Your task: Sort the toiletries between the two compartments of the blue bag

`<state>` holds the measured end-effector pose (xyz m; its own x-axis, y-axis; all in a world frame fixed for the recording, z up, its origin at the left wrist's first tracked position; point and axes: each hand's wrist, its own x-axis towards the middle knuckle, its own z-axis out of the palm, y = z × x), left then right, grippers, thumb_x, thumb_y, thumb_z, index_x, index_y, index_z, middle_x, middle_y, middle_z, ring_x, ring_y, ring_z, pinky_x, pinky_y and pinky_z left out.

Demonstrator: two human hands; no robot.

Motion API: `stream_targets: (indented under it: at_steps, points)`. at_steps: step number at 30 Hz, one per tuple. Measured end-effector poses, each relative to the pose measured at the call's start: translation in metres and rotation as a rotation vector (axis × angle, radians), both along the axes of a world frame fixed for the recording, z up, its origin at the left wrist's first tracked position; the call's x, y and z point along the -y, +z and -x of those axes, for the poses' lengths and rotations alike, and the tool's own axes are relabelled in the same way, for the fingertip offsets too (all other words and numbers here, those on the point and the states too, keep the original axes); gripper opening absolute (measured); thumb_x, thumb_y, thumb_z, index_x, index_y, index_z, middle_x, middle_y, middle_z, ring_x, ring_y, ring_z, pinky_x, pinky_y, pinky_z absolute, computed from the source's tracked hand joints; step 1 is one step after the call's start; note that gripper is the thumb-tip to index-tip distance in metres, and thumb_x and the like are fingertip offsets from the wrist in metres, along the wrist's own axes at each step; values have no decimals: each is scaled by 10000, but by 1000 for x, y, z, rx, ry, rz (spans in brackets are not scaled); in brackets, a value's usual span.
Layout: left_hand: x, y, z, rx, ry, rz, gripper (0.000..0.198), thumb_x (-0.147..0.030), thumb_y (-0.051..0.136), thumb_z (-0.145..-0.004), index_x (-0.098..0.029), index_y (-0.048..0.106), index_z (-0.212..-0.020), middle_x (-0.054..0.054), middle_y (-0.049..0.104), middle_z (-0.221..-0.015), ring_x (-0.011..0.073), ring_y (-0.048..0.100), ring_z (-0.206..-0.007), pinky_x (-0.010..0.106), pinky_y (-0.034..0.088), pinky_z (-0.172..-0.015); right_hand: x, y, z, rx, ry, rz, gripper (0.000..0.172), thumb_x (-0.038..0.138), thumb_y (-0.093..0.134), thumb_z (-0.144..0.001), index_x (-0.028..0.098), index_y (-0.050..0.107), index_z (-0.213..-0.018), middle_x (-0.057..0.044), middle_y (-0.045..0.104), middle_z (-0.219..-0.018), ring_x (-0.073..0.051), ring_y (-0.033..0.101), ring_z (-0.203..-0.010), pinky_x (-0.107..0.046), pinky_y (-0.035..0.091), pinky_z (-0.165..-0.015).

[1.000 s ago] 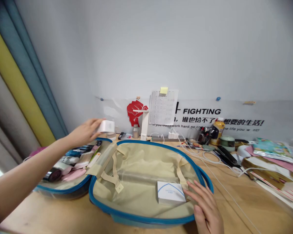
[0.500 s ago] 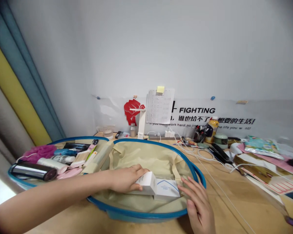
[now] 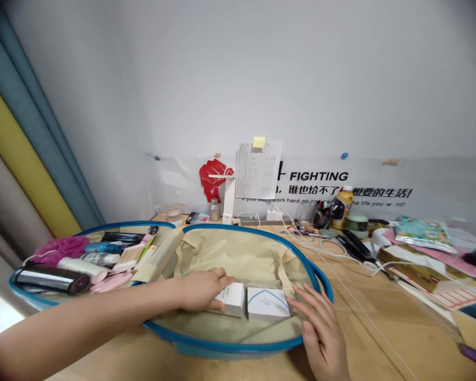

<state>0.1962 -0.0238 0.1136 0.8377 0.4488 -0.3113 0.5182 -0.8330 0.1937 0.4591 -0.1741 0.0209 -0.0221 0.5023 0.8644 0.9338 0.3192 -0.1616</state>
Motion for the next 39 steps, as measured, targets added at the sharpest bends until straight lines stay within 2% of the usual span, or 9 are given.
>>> stream_targets:
  at_steps: [10,13,16,21,26,29,33,36,39]
  points:
    - [-8,-30,-21,17,48,-57,729,-608,679,-786,-161,515,-1339,193,598,-1256,363,581,-1193,430,499,-945,0,0,-3,6,18,3,352,355,397,-972,267,734,-1019,-50,727,-1135,-259,656,-1120,-424,501,-944]
    - [-14,-26,-16,70,60,-55,754,-616,693,-767,-173,516,-1351,182,606,-1274,353,582,-1206,422,492,-971,0,1,-2,16,8,-10,355,348,389,-972,260,729,-1020,-57,728,-1128,-262,658,-1117,-421,509,-925]
    - [-28,-6,1,173,103,-76,647,-587,561,-875,-195,497,-1386,155,571,-1367,300,562,-1259,396,455,-1042,0,3,-1,44,15,-29,335,324,387,-974,253,711,-1022,-52,725,-1131,-255,652,-1125,-411,496,-929]
    - [-64,45,65,359,264,-174,522,-497,291,-973,-224,550,-1336,90,566,-1409,234,485,-1342,383,354,-1144,0,4,-1,97,19,-31,304,286,379,-976,245,674,-1034,-54,712,-1142,-244,645,-1121,-398,458,-937]
    - [-84,73,173,370,548,-176,707,-638,244,-897,-152,591,-1276,119,616,-1363,265,562,-1260,394,390,-1118,-3,2,-3,114,33,-30,304,276,372,-980,233,661,-1064,-68,700,-1151,-244,631,-1141,-395,442,-946]
    - [-77,73,245,252,694,-73,704,-707,450,-779,-193,638,-1222,53,637,-1354,256,573,-1247,334,418,-1084,-3,1,-4,105,43,-22,305,261,378,-973,228,665,-1070,-71,699,-1159,-246,628,-1148,-397,445,-949]
    - [-62,59,317,101,783,-103,536,-376,644,-689,-235,670,-1205,4,661,-1318,242,601,-1204,293,449,-1024,-3,-1,-5,81,56,-35,292,249,406,-954,232,678,-1058,-68,707,-1152,-252,634,-1140,-399,467,-928]
    - [-55,44,337,-10,794,-277,564,-157,636,-581,-237,709,-1134,21,708,-1221,264,613,-1178,328,444,-1022,-3,-3,-5,56,71,-45,294,256,416,-947,234,686,-1059,-72,708,-1153,-261,640,-1131,-412,481,-915]
    - [-52,32,337,-129,766,-411,591,-89,609,-535,-246,725,-1093,56,704,-1203,306,591,-1201,419,403,-1055,-4,-3,-6,46,74,-39,290,252,423,-940,231,687,-1059,-78,705,-1159,-269,636,-1138,-426,480,-922]
